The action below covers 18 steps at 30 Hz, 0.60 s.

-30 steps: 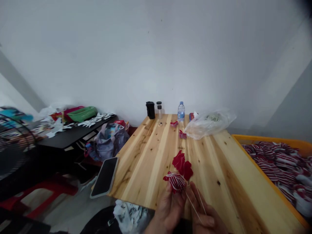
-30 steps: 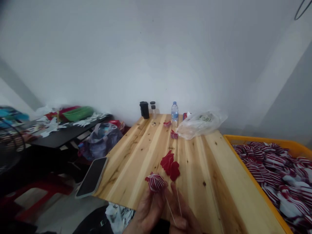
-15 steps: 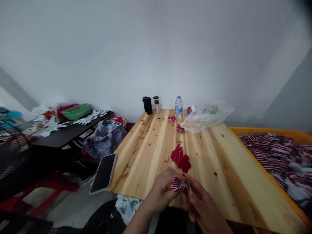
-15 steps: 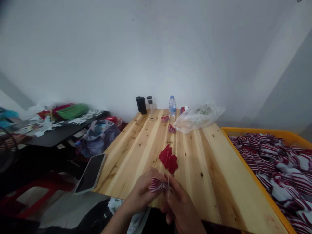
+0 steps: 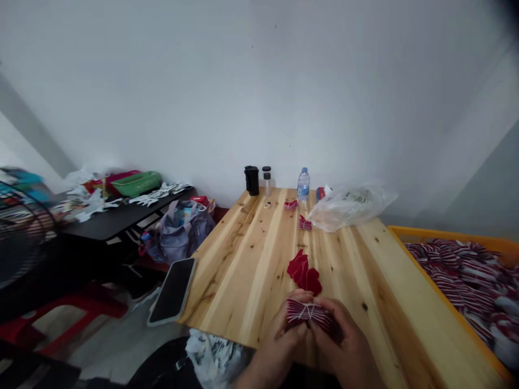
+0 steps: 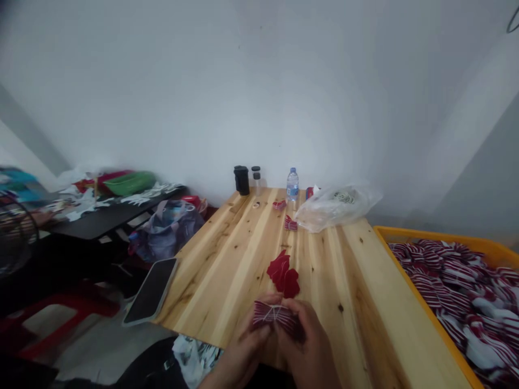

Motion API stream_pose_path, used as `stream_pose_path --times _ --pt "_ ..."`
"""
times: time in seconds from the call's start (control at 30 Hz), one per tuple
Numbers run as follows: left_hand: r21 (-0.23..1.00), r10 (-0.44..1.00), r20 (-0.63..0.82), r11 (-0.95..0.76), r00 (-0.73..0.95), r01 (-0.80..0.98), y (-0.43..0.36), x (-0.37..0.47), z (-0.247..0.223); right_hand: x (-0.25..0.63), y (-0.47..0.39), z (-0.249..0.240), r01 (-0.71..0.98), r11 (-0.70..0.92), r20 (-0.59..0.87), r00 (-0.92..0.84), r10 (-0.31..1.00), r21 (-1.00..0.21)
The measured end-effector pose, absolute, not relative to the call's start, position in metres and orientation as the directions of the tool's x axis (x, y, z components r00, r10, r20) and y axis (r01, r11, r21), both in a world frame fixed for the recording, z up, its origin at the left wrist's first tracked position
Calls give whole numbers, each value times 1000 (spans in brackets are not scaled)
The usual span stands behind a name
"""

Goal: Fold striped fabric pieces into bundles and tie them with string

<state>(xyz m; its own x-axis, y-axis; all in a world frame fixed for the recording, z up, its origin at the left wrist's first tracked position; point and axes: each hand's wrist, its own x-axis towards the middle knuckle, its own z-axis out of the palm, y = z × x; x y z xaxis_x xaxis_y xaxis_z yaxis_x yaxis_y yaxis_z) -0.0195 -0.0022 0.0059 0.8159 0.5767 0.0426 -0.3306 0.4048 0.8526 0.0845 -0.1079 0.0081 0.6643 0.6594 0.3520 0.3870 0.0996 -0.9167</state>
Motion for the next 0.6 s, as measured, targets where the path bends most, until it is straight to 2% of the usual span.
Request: stream_pose_path --times 0.1,0.2,0.37,0.43,0.5,0.6 --pt "900 535 45 345 843 -267 3 -19 12 89 -110 19 536 13 399 613 681 -844" --pt "954 606 41 213 795 -211 6 -13 14 91 -110 24 636 7 457 546 702 -771" --pt "974 685 148 23 713 -224 0 -4 16 85 -105 16 665 40 552 583 597 -746" --pt "966 708 157 36 689 -257 -5 -2 14 83 -102 10 635 30 553 648 523 -772" --pt "955 727 135 86 673 -284 -11 0 11 81 -101 6 535 25 480 735 478 -844" --pt "923 713 91 203 696 -328 -16 1 4 82 -102 6 382 59 360 794 490 -922"
